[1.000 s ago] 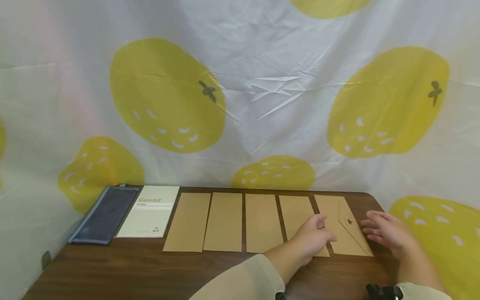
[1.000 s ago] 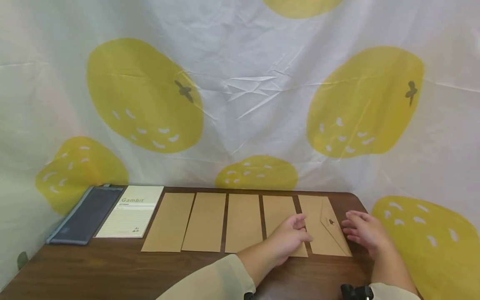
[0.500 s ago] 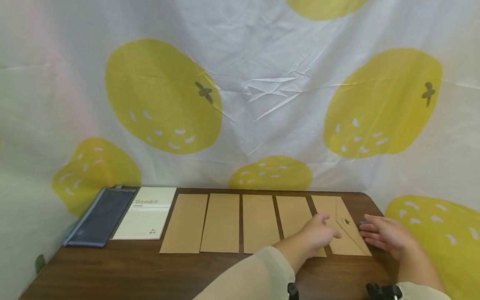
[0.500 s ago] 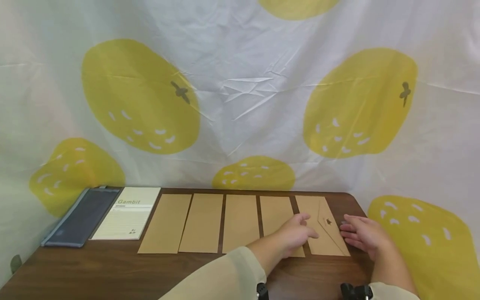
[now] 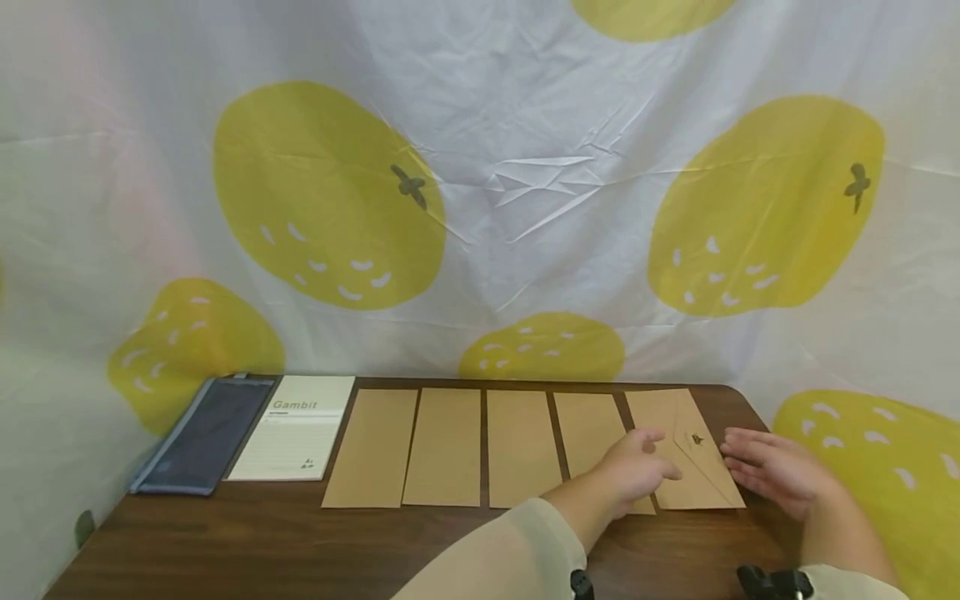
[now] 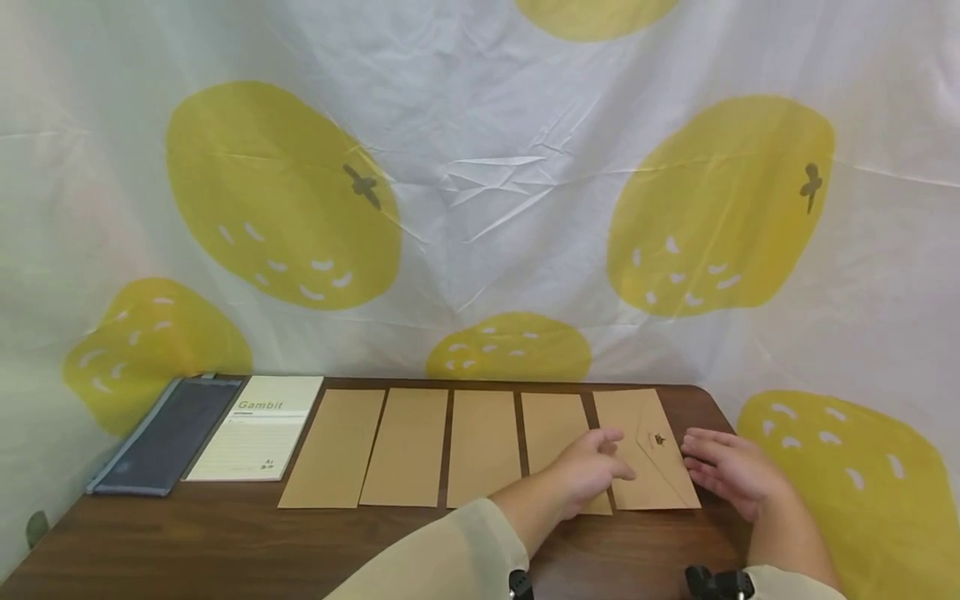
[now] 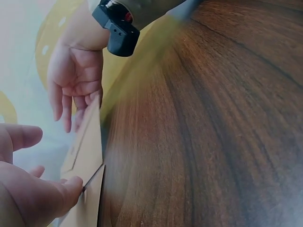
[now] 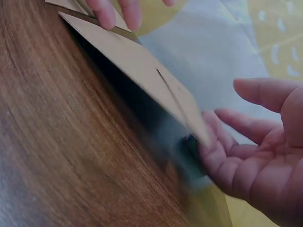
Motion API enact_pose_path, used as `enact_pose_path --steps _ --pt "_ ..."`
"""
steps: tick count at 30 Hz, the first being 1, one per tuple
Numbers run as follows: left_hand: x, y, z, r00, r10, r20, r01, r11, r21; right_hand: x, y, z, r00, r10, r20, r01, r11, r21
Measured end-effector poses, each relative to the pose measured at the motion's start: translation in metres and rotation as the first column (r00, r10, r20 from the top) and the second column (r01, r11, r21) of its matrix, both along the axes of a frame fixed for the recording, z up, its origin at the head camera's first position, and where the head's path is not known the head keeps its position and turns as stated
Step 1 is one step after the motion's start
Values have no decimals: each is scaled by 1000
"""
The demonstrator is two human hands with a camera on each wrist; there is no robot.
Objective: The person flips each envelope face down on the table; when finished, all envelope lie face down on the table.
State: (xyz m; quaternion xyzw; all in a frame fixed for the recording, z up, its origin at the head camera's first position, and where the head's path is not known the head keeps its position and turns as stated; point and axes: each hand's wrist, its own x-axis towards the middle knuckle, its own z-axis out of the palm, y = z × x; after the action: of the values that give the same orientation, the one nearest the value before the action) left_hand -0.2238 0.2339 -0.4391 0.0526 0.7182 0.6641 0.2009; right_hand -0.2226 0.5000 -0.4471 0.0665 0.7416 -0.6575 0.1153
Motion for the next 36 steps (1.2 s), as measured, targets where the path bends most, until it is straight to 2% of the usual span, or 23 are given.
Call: enact_pose_path --steps 3,7,13,18,26,33,36 --pt "0 -2 -1 1000 -17 -9 17 1000 2 -1 0 -4 996 62 -66 -65 997 -41" --pt "0 -1 -2 999 -42 -19 43 999 31 -5 -2 -4 976 155 -150 -165 985 -57" --pt "3 4 -2 996 -75 -53 77 996 37 -6 -10 2 950 224 -217 -252 961 -115" --pt "5 7 1 995 -78 -65 82 994 67 -5 -21 8 942 245 -231 -281 950 -137" --pt "9 10 5 997 -49 -61 55 994 90 -4 -39 16 949 257 -184 -278 955 -100" --pt "12 8 8 997 -8 -82 15 996 87 -6 -44 13 921 325 -215 -356 926 -123" --pt "12 7 9 996 13 -88 -4 995 96 -7 -43 11 918 336 -210 -364 924 -116"
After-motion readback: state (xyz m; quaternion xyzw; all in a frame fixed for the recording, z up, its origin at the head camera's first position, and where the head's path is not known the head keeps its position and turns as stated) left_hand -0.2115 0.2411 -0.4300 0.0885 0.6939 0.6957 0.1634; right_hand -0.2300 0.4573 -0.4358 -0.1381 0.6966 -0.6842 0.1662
